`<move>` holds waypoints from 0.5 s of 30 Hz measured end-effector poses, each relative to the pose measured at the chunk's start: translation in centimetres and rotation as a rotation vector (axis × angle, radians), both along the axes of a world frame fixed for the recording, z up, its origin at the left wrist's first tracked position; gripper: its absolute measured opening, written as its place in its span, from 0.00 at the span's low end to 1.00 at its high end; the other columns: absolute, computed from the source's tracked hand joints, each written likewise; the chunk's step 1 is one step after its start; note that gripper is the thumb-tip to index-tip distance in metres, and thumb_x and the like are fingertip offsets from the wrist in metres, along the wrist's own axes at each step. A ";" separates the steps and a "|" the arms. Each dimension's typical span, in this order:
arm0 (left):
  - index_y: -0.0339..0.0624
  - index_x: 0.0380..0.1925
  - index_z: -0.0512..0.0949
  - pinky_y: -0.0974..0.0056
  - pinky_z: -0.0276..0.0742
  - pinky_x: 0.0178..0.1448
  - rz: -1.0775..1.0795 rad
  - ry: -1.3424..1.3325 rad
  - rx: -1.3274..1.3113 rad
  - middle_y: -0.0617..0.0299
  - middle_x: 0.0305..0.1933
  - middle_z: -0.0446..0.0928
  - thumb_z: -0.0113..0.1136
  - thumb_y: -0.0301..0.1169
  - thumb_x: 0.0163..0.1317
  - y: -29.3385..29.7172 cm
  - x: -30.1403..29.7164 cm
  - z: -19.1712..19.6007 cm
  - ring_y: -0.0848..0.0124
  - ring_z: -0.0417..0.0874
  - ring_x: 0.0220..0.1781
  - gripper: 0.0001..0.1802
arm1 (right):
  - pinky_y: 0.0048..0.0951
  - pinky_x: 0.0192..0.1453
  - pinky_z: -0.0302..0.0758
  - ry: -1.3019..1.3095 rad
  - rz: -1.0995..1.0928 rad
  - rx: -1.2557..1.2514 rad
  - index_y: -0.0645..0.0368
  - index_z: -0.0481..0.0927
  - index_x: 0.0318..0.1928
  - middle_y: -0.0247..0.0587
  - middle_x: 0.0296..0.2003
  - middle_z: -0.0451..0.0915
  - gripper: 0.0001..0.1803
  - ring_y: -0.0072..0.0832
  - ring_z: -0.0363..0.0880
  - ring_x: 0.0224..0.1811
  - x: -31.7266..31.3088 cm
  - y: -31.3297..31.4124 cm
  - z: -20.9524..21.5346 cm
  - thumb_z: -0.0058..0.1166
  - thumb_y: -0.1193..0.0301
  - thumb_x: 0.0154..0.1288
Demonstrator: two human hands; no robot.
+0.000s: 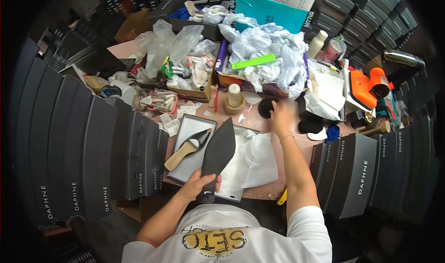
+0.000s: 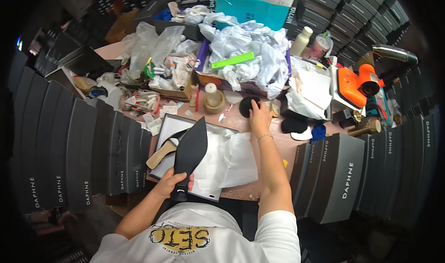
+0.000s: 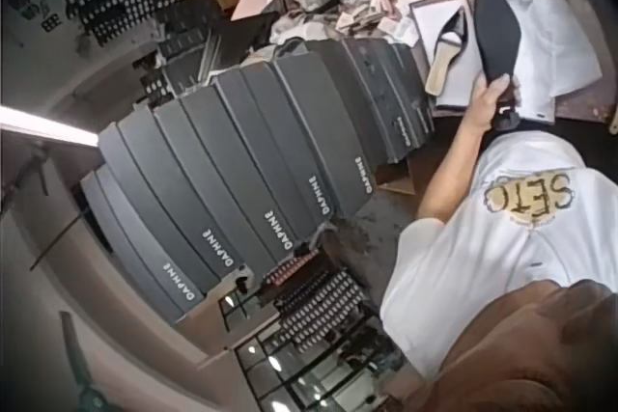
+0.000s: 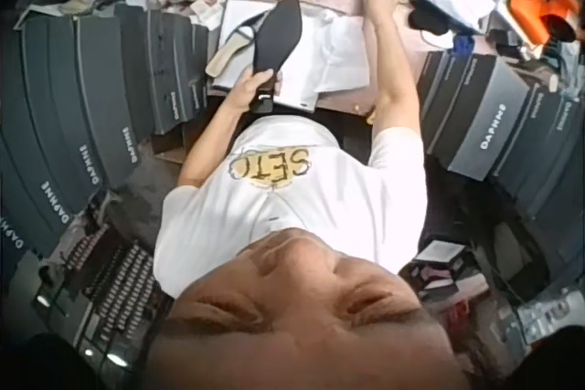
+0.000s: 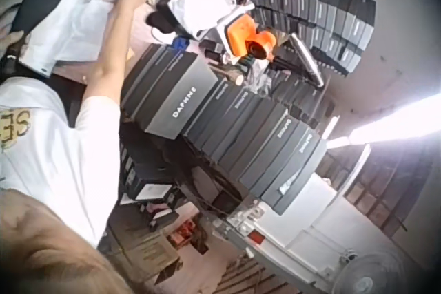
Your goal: Inspecting pairs of high-heeled shoes and packing them into boxes with tissue paper.
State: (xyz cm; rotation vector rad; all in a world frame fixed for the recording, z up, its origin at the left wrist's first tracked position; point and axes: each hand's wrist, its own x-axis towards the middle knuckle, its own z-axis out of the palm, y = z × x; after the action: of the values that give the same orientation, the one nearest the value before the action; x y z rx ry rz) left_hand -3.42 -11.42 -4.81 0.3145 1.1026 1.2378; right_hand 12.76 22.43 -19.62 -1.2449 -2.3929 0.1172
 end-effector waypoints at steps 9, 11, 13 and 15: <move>0.35 0.33 0.73 0.68 0.75 0.37 -0.023 0.119 0.023 0.61 0.26 0.75 0.58 0.28 0.61 -2.1 0.8 -2.3 0.72 0.77 0.29 0.07 | 0.36 0.44 0.73 0.581 0.482 -0.433 0.59 0.78 0.49 0.48 0.33 0.77 0.17 0.44 0.76 0.38 -2.6 -12.6 14.6 0.55 0.75 0.57; 0.35 0.34 0.73 0.68 0.75 0.36 -0.236 0.278 -0.013 0.62 0.26 0.75 0.59 0.28 0.61 -1.3 2.0 -2.2 0.73 0.77 0.28 0.07 | 0.35 0.34 0.74 0.415 0.678 -0.356 0.59 0.79 0.41 0.43 0.29 0.76 0.13 0.42 0.77 0.30 -2.5 -18.3 16.2 0.61 0.71 0.54; 0.35 0.33 0.72 0.68 0.76 0.36 -0.170 0.115 0.059 0.62 0.25 0.75 0.58 0.26 0.62 -1.6 4.5 -1.7 0.73 0.77 0.28 0.06 | 0.35 0.28 0.73 0.339 0.510 -0.279 0.58 0.78 0.34 0.43 0.26 0.75 0.12 0.42 0.77 0.26 -2.6 -17.7 14.5 0.65 0.67 0.52; 0.35 0.33 0.72 0.68 0.75 0.35 -0.227 0.163 0.060 0.62 0.25 0.74 0.57 0.26 0.62 -2.1 5.8 -1.9 0.74 0.77 0.28 0.06 | 0.35 0.27 0.72 0.511 0.284 -0.354 0.58 0.75 0.29 0.48 0.23 0.71 0.10 0.42 0.76 0.25 -2.9 -14.7 12.0 0.63 0.68 0.54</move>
State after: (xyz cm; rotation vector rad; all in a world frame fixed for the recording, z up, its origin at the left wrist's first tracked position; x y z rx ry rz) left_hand 2.38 -13.53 -6.69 0.5793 1.1355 1.0578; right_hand 9.87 7.73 -7.57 -0.8613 -2.1223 0.8682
